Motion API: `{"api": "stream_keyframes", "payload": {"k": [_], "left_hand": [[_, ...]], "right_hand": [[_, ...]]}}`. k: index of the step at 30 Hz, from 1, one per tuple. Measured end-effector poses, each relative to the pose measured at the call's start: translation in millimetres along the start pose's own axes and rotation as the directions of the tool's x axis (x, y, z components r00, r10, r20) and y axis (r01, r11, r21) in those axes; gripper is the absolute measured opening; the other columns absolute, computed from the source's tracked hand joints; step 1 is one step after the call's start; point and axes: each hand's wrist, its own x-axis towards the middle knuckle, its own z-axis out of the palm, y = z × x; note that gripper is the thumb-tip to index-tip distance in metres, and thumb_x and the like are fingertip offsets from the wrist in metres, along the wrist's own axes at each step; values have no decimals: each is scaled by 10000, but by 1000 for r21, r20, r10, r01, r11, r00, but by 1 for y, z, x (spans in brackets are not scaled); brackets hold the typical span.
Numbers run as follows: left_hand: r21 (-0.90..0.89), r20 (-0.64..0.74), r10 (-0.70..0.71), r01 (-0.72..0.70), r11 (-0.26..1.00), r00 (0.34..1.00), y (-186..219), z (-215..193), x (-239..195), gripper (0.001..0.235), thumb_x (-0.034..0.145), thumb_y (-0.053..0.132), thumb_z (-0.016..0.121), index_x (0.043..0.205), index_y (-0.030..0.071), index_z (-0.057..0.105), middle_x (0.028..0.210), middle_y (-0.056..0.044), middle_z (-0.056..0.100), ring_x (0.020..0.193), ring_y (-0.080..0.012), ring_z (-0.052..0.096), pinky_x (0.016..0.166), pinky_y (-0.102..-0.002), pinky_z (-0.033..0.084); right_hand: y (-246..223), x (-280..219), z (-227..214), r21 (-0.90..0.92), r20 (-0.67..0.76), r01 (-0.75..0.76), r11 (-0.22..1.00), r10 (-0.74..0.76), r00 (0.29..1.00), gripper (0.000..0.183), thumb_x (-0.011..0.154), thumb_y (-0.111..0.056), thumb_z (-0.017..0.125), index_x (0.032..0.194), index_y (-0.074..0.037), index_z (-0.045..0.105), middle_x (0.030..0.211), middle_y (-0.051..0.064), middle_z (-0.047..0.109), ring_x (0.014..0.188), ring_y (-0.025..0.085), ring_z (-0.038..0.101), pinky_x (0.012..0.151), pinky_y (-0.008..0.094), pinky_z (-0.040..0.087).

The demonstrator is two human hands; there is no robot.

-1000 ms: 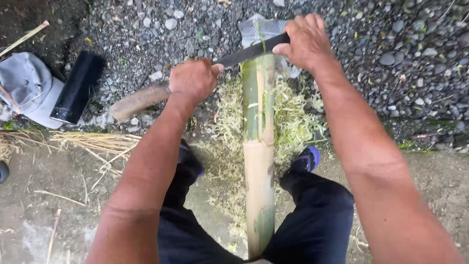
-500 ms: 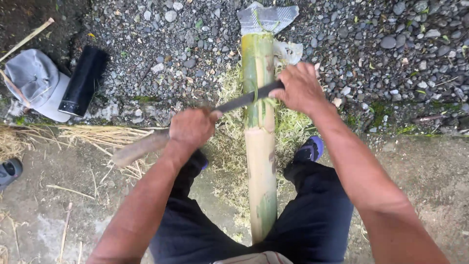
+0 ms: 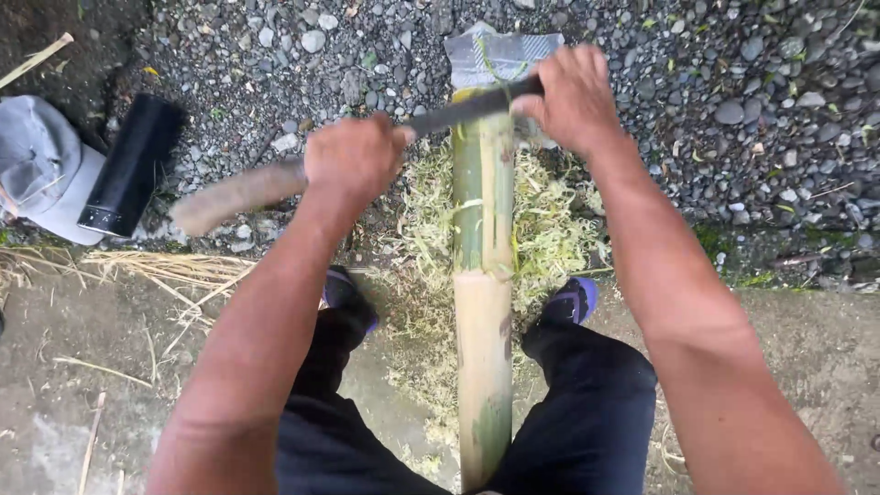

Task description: The person is using a machete to scrape the outer layer off a green bamboo stalk.

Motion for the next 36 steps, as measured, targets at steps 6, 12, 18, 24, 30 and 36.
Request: {"api": "stream_keyframes", "payload": {"k": [6,12,18,24,30,36], "left_hand": [[28,-46,-11,12,1000,999,14,-12,-20,485,1044,543,418,1113,155,699,966,-150,742,923,-331,717,829,-498,548],[-20,82,-25,27,999,996,16,21,-80,499,1069,517,382,1123,120,680,955,-156,736,911,-312,727,826,-483,565],[-24,40,-21,22,999,999,6,14,-58,478,1051,517,389,1150,144,670,887,-150,739,895,-311,725,830,-492,549],[28,83,-35,33,999,996,15,21,-59,537,1084,535,360,1085,104,681,787,-110,694,710,-267,716,634,-450,587],[34,222,-15,8,999,975,5,36,-77,473,1091,482,357,1124,124,665,758,-75,689,626,-201,705,562,-420,599],[24,93,-19,17,1000,996,22,18,-75,463,1073,493,406,1107,145,710,833,-113,709,764,-275,725,687,-458,572]], "right_hand": [[-2,-15,2,-26,-100,85,996,-88,991,569,895,-593,718,1105,-68,651,1107,118,564,1150,319,462,1088,473,315],[-35,-71,6,-7,9,-36,999,36,999,500,850,-565,696,1050,-107,682,1086,87,578,1144,305,467,1072,476,317],[-32,-48,-1,-3,36,-23,1000,23,999,456,836,-545,703,1050,-142,702,1069,61,589,1144,279,466,1100,481,286],[-24,-55,-1,47,92,-68,997,64,994,490,867,-558,686,1134,-147,691,1116,74,583,1134,295,457,1049,470,335],[-39,-80,2,-2,160,-30,1000,30,987,496,851,-561,707,1069,-116,681,1082,93,590,1113,275,481,1068,466,322],[-31,-77,-3,2,130,-42,999,41,991,454,904,-504,711,1049,-78,651,1115,118,590,1121,303,477,1052,471,329]]}}
